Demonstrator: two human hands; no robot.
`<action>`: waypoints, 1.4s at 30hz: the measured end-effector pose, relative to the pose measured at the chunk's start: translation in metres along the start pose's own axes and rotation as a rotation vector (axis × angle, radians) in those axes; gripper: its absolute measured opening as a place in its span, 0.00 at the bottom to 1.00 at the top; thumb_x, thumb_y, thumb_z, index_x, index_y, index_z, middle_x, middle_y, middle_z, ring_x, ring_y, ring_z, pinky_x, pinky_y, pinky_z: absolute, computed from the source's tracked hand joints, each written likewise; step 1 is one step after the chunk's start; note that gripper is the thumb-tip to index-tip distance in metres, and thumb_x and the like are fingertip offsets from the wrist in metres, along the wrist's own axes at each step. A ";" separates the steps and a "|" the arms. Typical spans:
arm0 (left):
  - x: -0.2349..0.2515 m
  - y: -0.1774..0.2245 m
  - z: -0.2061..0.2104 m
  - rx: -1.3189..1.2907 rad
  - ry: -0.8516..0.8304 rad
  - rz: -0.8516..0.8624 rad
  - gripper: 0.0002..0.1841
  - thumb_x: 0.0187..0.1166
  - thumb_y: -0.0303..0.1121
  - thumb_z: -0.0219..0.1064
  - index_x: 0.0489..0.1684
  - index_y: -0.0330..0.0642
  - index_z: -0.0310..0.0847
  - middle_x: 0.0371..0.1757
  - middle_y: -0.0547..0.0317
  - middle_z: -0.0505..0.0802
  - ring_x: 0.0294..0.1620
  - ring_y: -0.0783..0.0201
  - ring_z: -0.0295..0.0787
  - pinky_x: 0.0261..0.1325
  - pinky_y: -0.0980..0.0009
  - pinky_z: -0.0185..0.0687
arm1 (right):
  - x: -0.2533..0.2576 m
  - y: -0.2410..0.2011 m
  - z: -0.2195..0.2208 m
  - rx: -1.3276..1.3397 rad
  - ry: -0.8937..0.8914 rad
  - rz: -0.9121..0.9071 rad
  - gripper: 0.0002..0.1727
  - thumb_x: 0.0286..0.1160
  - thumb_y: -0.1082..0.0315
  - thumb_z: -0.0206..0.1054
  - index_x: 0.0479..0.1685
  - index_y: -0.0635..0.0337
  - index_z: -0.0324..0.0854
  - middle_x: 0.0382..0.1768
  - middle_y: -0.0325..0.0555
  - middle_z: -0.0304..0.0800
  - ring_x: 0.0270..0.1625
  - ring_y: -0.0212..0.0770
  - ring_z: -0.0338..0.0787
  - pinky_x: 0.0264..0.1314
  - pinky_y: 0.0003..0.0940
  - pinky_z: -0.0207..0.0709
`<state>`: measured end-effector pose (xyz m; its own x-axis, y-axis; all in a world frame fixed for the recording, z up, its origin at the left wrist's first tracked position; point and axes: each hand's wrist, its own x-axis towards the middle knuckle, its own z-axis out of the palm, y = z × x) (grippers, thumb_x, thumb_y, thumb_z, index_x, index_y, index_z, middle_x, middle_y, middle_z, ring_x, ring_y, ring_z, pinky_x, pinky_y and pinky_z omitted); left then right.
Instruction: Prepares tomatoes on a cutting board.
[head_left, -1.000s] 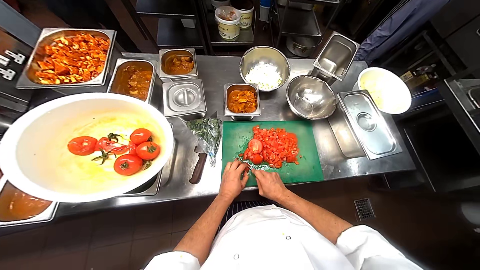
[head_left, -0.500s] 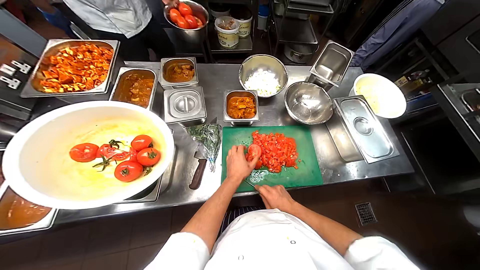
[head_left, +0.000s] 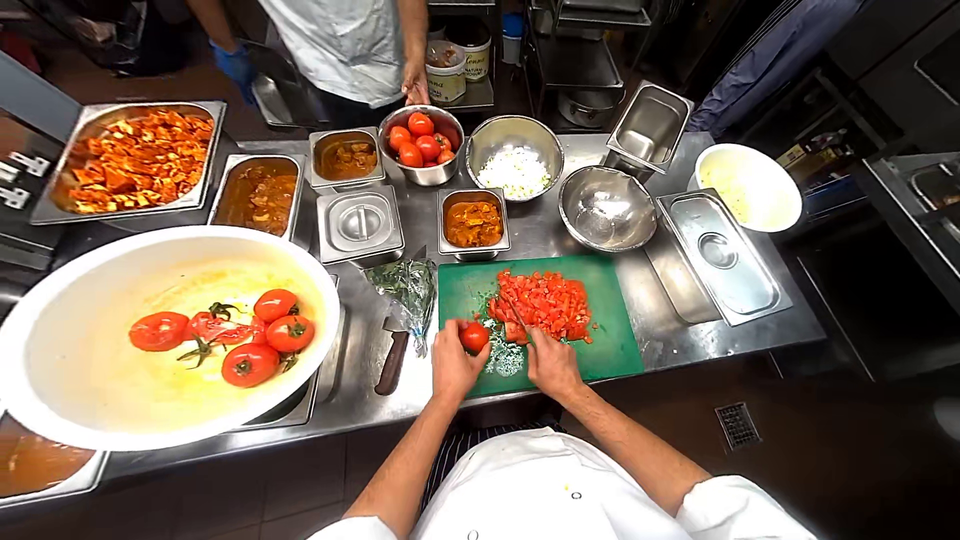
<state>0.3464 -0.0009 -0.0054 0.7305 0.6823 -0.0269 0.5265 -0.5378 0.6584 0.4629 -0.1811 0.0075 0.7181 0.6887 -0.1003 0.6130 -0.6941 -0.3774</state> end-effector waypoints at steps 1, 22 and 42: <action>-0.005 -0.013 0.007 0.068 0.000 0.045 0.35 0.60 0.49 0.84 0.67 0.42 0.79 0.62 0.49 0.90 0.67 0.46 0.84 0.72 0.43 0.78 | 0.000 0.004 -0.003 0.016 0.044 -0.001 0.22 0.80 0.61 0.58 0.72 0.49 0.82 0.48 0.46 0.95 0.41 0.50 0.95 0.39 0.54 0.88; -0.035 0.005 -0.013 0.099 -0.250 -0.139 0.19 0.82 0.41 0.68 0.70 0.52 0.84 0.47 0.58 0.95 0.43 0.56 0.93 0.53 0.48 0.89 | -0.019 -0.009 0.022 0.729 -0.283 0.296 0.17 0.85 0.64 0.60 0.69 0.53 0.78 0.33 0.44 0.87 0.32 0.42 0.87 0.41 0.44 0.84; -0.033 -0.003 -0.008 0.062 -0.168 -0.097 0.20 0.72 0.41 0.80 0.63 0.53 0.90 0.55 0.60 0.95 0.53 0.60 0.93 0.61 0.53 0.89 | 0.002 -0.021 0.018 0.538 -0.288 0.267 0.16 0.83 0.65 0.61 0.66 0.52 0.82 0.42 0.47 0.92 0.45 0.47 0.92 0.51 0.53 0.85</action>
<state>0.3174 -0.0184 -0.0005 0.7350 0.6426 -0.2166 0.6195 -0.5066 0.5996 0.4453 -0.1615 -0.0008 0.6598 0.5878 -0.4682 0.1224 -0.6988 -0.7048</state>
